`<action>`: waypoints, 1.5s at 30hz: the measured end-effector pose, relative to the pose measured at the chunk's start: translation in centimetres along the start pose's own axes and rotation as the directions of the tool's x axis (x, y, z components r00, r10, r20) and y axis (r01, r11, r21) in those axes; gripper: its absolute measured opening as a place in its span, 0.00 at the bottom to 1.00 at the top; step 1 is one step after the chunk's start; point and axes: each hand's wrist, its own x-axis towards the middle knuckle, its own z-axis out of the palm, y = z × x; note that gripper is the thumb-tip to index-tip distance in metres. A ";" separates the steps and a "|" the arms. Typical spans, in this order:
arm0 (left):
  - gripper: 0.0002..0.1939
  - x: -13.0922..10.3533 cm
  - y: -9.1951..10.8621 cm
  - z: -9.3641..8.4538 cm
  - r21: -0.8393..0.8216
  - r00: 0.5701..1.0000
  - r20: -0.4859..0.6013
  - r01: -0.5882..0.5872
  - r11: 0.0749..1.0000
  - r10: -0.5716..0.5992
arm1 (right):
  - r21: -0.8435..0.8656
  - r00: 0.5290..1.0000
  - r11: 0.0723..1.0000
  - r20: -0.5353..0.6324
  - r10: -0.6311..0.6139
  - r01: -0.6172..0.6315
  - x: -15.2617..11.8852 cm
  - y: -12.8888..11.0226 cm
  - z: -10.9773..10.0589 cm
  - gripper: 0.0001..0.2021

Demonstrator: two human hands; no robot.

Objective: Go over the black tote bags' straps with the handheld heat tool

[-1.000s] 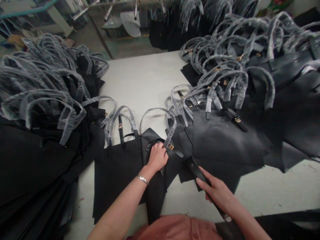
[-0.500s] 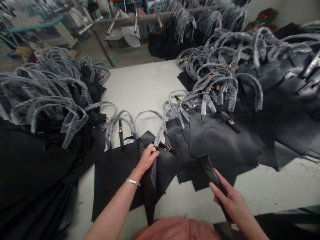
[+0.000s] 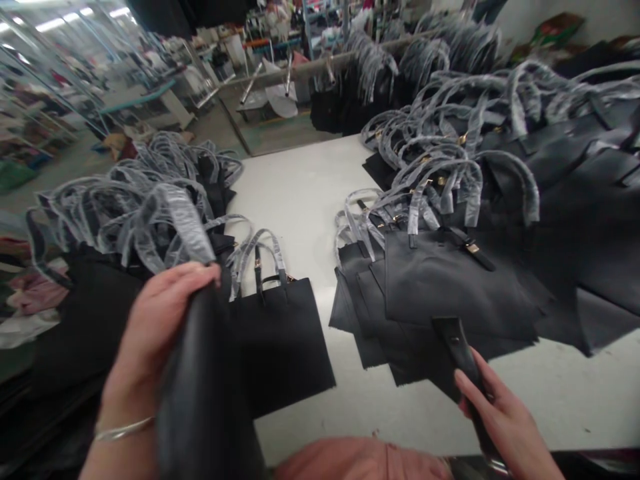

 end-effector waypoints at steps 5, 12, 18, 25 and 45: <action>0.21 -0.2 -4.1 15.4 0.105 0.942 0.321 -0.136 0.985 0.096 | -0.004 0.999 1.000 0.049 0.005 -0.005 0.3 -1.2 -1.3 0.41; 0.14 -6.1 -10.0 26.0 0.063 0.839 0.412 -0.415 0.908 0.355 | -0.003 0.994 0.999 0.101 -0.043 0.043 -0.6 -4.1 -2.4 0.43; 0.17 -12.2 -16.5 24.9 0.249 0.809 0.434 -0.530 0.811 0.396 | -0.019 0.947 0.999 0.322 -0.023 0.031 0.0 -5.4 1.1 0.39; 0.22 -13.5 -18.2 25.6 0.286 0.757 0.483 -0.611 0.738 0.440 | -0.062 0.891 0.998 0.455 -0.001 0.032 2.3 -7.8 4.4 0.34; 0.20 -14.0 -17.9 25.4 0.279 0.734 0.484 -0.645 0.711 0.476 | -0.112 0.894 0.977 0.433 -0.116 0.181 2.9 -11.4 5.6 0.37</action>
